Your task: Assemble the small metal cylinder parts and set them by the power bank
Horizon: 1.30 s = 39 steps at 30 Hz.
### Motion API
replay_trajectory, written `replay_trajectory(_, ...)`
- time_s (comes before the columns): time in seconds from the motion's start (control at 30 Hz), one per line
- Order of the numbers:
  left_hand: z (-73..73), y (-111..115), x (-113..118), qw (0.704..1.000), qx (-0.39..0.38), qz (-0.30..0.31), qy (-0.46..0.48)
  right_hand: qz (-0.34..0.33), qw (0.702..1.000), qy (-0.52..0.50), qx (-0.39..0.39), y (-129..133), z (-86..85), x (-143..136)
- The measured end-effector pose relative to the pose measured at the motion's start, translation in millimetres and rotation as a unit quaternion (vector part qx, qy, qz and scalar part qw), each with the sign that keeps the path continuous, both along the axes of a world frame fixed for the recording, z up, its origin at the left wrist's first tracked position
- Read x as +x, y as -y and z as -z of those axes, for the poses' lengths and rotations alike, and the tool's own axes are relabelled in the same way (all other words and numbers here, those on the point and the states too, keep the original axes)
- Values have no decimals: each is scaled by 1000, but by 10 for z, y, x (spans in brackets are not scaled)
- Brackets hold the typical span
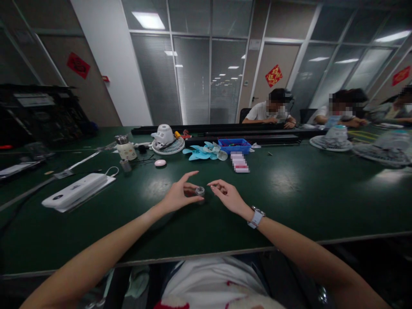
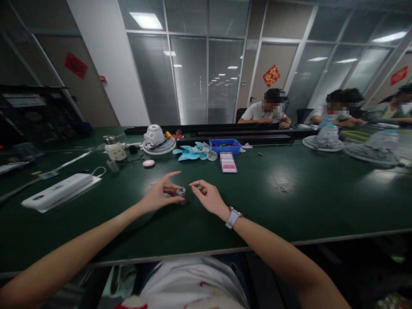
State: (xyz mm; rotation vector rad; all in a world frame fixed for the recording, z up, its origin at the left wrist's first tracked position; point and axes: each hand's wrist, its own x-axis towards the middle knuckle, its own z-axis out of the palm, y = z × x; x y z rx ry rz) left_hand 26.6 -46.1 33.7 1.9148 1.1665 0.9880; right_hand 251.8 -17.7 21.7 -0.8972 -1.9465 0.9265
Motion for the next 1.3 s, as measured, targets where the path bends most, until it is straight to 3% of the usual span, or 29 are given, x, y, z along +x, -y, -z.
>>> replay_trajectory(0.13, 43, 118, 132, 999, 16, 35, 18, -77, 997, 22, 4, 34, -5, -15)
replay_trajectory(0.23, 61, 140, 161, 999, 28, 39, 20, -93, 995, 25, -1, 49, -13, -23)
replay_trajectory(0.5, 59, 161, 194, 998, 48, 28, -13, -68, 997, -17, -41, -5, -55, -61)
replay_trajectory(0.63, 42, 180, 208, 996, 80, 2, -44, 9, 995, -85, -58, -101, -17, -12)
replay_trajectory(0.77, 32, 148, 154, 983, 144, -33, -112, 40, 997, 58, 39, -138, 47, 70)
replay_trajectory(0.87, 11, 87, 56, 964, 183, -68, -181, 8, 985, 157, 70, -118, 99, 66)
replay_trajectory(1.07, -62, -98, -248, 920, 192, -178, -293, 11, 976, 208, 60, -80, 133, 34)
replay_trajectory(1.3, -262, -316, -828, 803, 88, -350, -475, 14, 974, 219, 55, -102, 142, 82)
